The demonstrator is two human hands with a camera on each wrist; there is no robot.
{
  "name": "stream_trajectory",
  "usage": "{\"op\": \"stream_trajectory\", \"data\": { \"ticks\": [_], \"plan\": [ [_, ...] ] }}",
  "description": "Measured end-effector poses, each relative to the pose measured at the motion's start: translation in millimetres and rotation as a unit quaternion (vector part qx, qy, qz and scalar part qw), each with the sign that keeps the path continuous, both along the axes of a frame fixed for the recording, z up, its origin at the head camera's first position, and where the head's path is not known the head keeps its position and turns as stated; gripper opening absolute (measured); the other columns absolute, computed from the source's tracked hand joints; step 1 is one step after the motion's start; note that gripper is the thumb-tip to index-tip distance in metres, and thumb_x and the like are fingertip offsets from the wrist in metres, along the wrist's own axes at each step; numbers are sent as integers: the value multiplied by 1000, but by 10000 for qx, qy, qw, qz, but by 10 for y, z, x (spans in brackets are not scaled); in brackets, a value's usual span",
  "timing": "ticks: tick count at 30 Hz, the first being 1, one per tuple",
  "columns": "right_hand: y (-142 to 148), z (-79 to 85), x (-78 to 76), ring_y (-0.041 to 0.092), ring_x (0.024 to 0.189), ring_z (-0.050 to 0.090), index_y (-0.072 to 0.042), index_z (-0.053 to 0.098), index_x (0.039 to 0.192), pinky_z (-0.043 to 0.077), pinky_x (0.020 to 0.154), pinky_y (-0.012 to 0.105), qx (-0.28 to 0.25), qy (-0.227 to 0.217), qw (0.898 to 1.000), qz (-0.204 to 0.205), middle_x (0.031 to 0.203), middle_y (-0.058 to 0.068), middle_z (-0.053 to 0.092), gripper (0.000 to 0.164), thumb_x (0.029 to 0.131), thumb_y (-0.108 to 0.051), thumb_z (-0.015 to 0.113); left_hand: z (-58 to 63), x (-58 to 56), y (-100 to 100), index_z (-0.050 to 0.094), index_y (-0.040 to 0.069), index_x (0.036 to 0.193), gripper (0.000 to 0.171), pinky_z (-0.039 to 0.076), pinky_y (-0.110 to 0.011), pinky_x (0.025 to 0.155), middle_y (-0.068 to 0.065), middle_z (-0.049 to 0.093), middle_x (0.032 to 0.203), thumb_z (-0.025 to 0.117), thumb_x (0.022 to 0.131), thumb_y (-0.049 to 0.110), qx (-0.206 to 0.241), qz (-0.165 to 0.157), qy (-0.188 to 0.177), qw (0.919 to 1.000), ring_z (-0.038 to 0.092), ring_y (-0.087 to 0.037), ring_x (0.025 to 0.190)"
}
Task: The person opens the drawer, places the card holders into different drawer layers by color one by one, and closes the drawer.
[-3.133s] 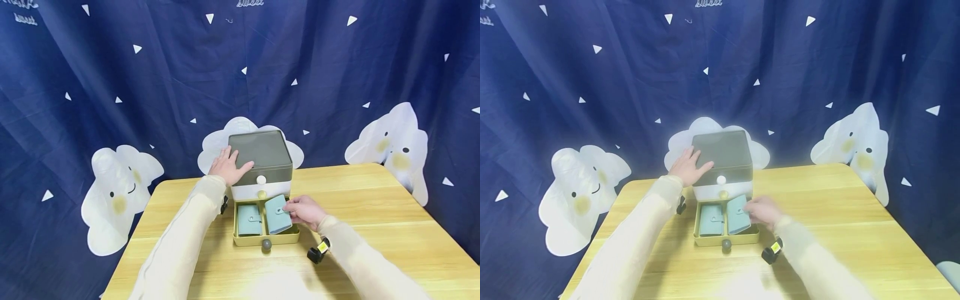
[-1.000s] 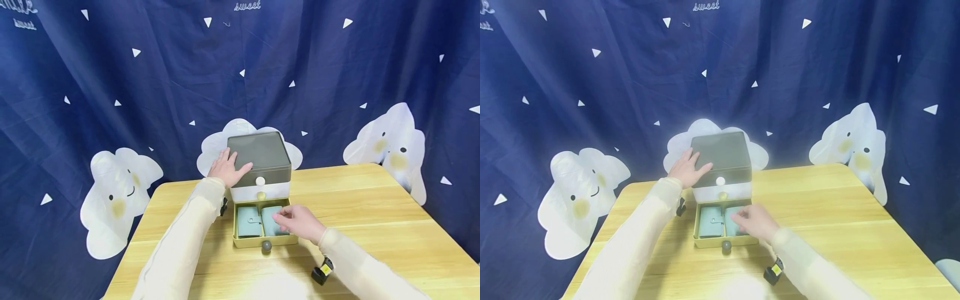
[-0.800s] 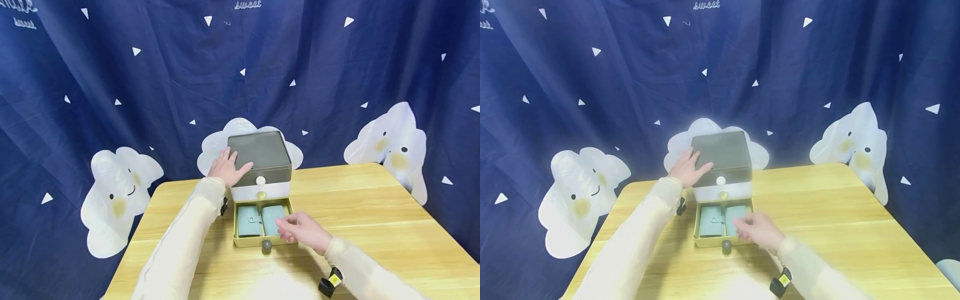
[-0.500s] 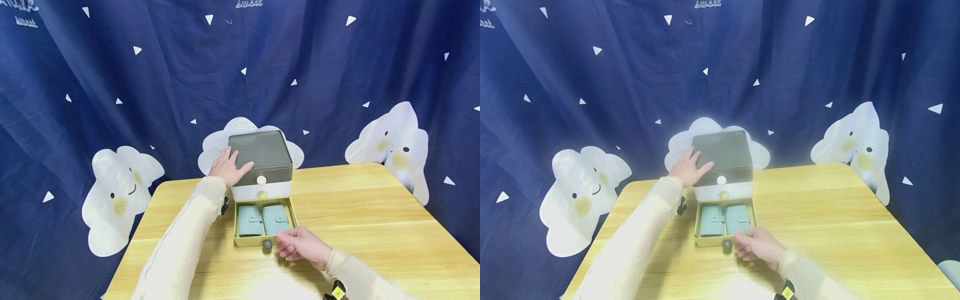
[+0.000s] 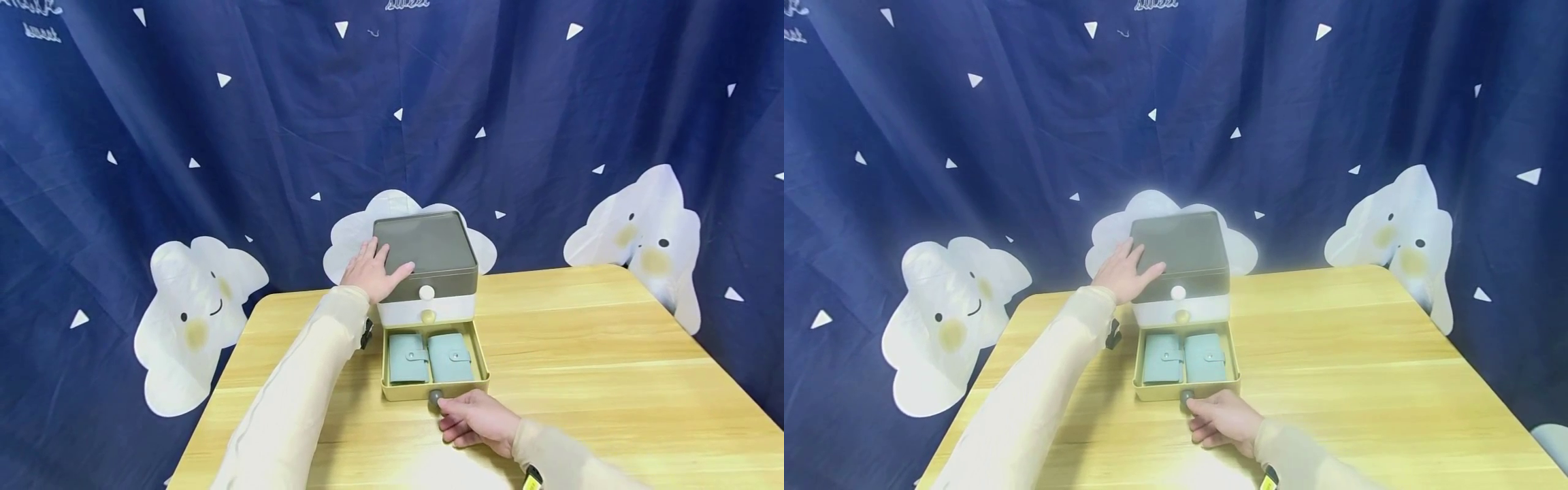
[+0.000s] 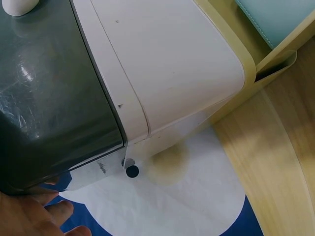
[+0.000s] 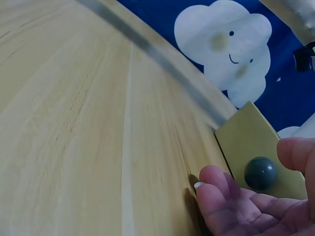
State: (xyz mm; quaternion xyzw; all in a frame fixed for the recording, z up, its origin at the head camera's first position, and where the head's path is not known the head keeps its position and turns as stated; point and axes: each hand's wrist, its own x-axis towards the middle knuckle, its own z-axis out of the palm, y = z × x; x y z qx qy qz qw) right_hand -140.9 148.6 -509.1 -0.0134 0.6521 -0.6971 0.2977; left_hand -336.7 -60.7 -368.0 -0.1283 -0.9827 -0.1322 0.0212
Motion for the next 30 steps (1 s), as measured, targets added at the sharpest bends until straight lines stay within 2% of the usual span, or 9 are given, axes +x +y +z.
{"op": "stream_trajectory", "data": {
  "ticks": [9, 18, 30],
  "plan": [
    [-116, -55, -35, 14, 69, 67, 10, 63, 100, 56, 61, 26, -133, -48, 9999, -85, 86, 13, 67, 41, 96, -30, 58, 0, 0, -11, 29, 17, 153, 104, 13, -48, 116, -7, 9, 161, 20, 78, 88, -22, -21, 47, 10000, 6, -26, 147],
    [-157, -72, -54, 12, 68, 67, 8, 63, 98, 56, 61, 25, -128, -100, 9996, -221, 85, 10, 67, 38, 97, -29, 57, 14, 9, 0, 27, 18, 154, 104, 9, -51, 115, -6, 7, 161, 19, 78, 89, -176, -1, 3, 9998, 1, -23, 147],
    [-180, -13, -142, 14, 69, 66, 9, 62, 98, 56, 62, 27, -153, -23, 9993, -330, 85, 12, 67, 39, 98, -29, 55, 45, 38, 10, 25, 18, 154, 102, 7, -50, 116, -6, 6, 161, 20, 79, 87, -245, 45, -62, 9997, -1, -23, 147]
  ]
}}
